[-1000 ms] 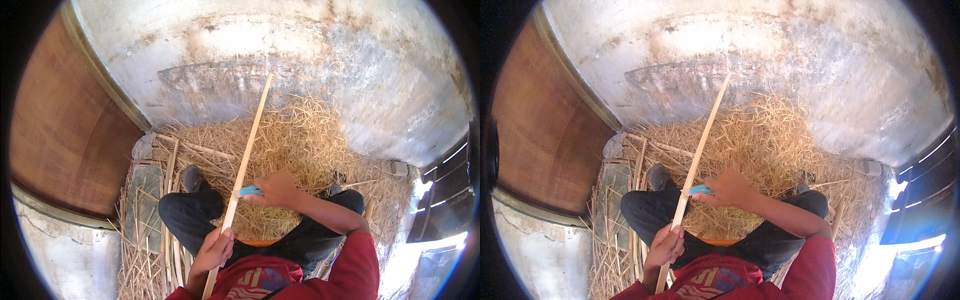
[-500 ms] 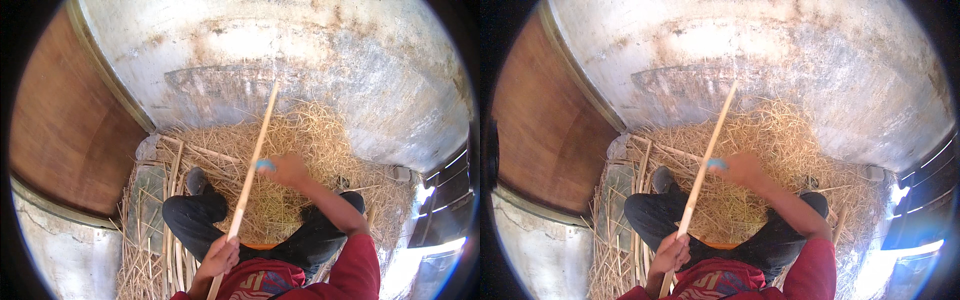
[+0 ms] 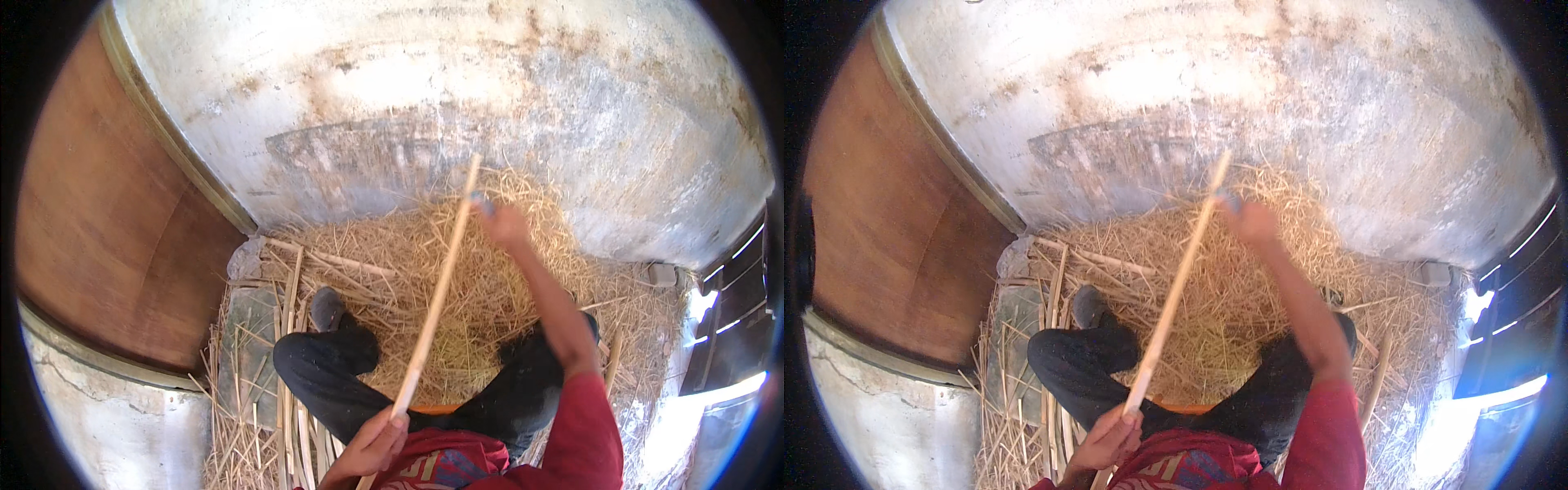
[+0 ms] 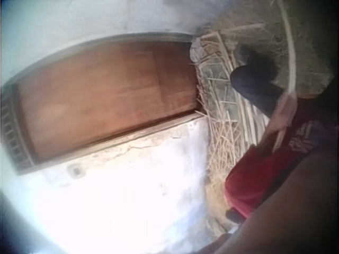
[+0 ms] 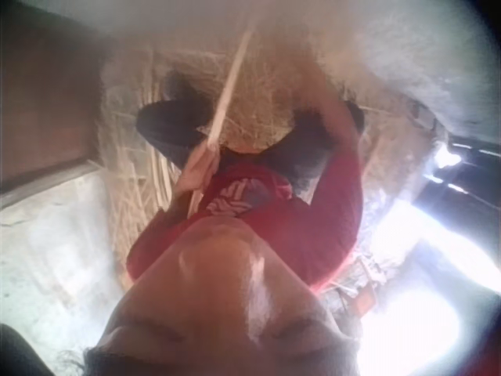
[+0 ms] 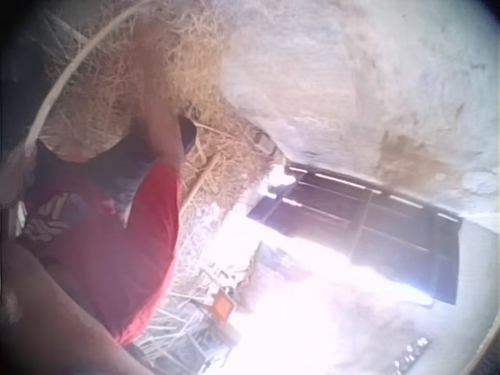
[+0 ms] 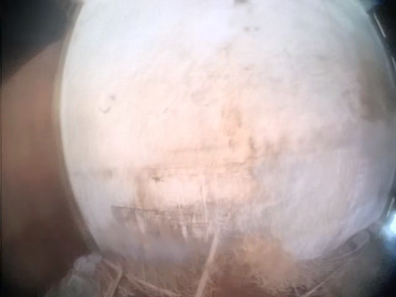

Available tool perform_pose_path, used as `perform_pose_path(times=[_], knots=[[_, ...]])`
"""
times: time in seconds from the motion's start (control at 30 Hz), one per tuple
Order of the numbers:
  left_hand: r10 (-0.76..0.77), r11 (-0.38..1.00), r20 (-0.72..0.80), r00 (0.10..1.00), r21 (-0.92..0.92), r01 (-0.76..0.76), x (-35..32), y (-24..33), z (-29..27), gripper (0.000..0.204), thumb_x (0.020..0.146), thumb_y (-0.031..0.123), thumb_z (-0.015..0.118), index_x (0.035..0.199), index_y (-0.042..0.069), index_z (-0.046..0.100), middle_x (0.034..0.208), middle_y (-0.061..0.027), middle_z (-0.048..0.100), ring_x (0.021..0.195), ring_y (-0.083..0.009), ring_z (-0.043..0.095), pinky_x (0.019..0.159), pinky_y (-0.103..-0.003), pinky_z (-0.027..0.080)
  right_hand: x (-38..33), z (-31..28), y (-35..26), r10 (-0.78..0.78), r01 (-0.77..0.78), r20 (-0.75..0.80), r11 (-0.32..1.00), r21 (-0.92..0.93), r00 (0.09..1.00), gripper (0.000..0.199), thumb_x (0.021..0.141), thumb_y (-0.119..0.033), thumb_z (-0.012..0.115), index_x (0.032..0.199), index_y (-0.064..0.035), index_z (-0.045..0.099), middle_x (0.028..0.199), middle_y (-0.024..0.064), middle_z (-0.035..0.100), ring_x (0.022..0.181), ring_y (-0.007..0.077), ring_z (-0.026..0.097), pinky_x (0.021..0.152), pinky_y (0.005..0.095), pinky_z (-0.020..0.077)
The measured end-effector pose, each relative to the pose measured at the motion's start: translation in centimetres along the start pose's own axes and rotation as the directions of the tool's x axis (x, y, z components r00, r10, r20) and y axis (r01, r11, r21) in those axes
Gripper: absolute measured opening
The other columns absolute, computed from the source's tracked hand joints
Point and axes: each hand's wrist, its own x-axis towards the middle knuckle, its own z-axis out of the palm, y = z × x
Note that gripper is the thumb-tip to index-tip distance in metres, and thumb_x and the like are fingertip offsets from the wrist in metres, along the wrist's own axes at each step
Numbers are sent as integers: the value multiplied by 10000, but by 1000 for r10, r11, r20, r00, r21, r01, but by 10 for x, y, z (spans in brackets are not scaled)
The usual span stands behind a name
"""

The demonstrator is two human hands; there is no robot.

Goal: The person sits cross-legged on a straw-covered floor and uses a utility knife to shave a long bamboo strip. They hold the strip with their left hand and repeatedly scrape the blade along its length to remove the outer layer, occasionally rotating the strip to work on different sides.

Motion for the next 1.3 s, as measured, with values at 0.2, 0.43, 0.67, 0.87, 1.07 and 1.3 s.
perform_pose_path(times=[0.2, 0.43, 0.67, 0.87, 1.07, 1.3], knots=[[-37, 999, -134, 990, 18, 39, -4, 6, -9, 253, 1014, 291, 367, 922, 69, 447, 561, 23, 414, 422, -54, 388, 378, -197, 296, -74, 8, -67, -294, 288, 264, 956, 60, 919, 705, 877, -712, 289, 988, -143, 689, 565, 84, 583, 550, 251, 613, 497, 399, 483], [254, 890, -121, 959, 418, -183, 1, 6, 0, 260, 995, 266, 438, 1016, 15, 503, 602, 33, 407, 519, -36, 368, 480, -212, 307, -75, -13, -64, -321, 318, 82, 947, 43, 944, 596, 886, -620, 406, 789, -84, 647, 522, 139, 533, 493, 318, 569, 494, 442, 452], [71, 997, -188, 980, -8, -74, 11, 19, 3, 252, 981, 271, 478, 1041, 29, 518, 610, 83, 369, 501, -8, 302, 446, -191, 227, -119, -13, -87, -470, 412, 53, 819, 399, 881, 537, 948, -486, 406, 721, -32, 583, 494, 152, 475, 440, 311, 510, 473, 422, 413], [105, 992, -198, 975, -52, -118, 13, 21, 2, 253, 969, 268, 510, 1041, 26, 516, 597, 91, 348, 490, 0, 266, 438, -189, 184, -115, -17, -84, -401, 264, 218, 841, 472, 890, 523, 955, -452, 391, 732, -28, 600, 533, 193, 513, 514, 375, 548, 523, 470, 427], [104, 991, -193, 976, -67, -119, 16, 19, 2, 258, 966, 277, 514, 1033, 29, 518, 595, 92, 346, 488, 1, 266, 436, -190, 180, -117, -20, -88, -367, 227, 198, 834, 503, 909, 501, 955, -449, 398, 758, -34, 595, 551, 194, 513, 504, 375, 538, 517, 475, 414], [113, 989, -212, 971, -66, -129, 16, 16, -5, 247, 965, 274, 513, 1038, 38, 519, 599, 93, 348, 485, 2, 273, 432, -188, 183, -129, -17, -93, -526, 462, 150, 826, 322, 837, 483, 945, -456, 406, 742, -41, 550, 522, 176, 481, 501, 387, 516, 499, 463, 400]])
